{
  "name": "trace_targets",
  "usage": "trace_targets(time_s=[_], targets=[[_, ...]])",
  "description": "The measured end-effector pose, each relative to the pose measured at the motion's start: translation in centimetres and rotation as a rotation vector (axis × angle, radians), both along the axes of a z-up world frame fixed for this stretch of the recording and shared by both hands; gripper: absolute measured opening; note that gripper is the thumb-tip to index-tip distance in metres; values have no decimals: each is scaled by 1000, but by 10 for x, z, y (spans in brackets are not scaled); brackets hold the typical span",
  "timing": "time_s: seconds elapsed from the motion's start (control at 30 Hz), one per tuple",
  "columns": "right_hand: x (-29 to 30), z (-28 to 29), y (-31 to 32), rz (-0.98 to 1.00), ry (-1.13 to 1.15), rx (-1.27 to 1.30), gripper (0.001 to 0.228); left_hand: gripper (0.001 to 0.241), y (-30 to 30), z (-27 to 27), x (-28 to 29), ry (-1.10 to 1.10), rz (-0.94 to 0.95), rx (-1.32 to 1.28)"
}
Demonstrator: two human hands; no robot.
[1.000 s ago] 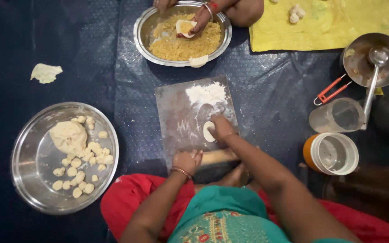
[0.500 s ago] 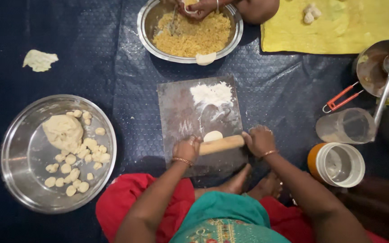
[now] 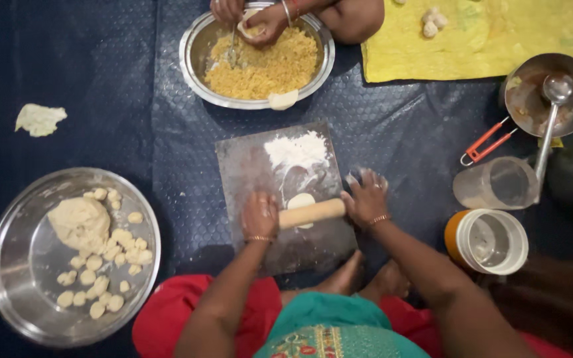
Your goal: The person rolls small dough pieces into circles on a wooden board using a rolling pin, places a portion of yellow filling from a metal bowl onto each circle, and folds the dough to seal the filling.
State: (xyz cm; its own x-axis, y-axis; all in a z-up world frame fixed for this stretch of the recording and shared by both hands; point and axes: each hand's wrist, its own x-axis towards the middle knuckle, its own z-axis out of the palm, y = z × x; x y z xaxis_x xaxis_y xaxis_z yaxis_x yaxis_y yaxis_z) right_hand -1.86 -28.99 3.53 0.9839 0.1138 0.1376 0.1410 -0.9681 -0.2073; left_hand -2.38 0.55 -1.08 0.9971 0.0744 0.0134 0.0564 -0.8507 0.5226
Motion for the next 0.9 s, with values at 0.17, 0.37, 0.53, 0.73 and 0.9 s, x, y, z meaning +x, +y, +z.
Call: trace_targets(time_s=[0.17, 0.37, 0.53, 0.73, 0.9], targets=[[-24, -12, 10, 10, 186, -205, 64, 47, 2, -4, -62, 193, -214, 188], [20, -62, 77, 218, 181, 388, 35, 58, 5, 17, -93, 427, -248, 116], [32, -71, 96, 207, 209, 100, 13, 60, 12, 22, -107, 389, -298, 100], [11, -33, 81, 93, 365, 599, 23, 61, 7, 18, -95, 458, -322, 79], [-22, -5, 26, 45, 388, 298, 35, 62, 9, 9, -80, 473, -256, 71]])
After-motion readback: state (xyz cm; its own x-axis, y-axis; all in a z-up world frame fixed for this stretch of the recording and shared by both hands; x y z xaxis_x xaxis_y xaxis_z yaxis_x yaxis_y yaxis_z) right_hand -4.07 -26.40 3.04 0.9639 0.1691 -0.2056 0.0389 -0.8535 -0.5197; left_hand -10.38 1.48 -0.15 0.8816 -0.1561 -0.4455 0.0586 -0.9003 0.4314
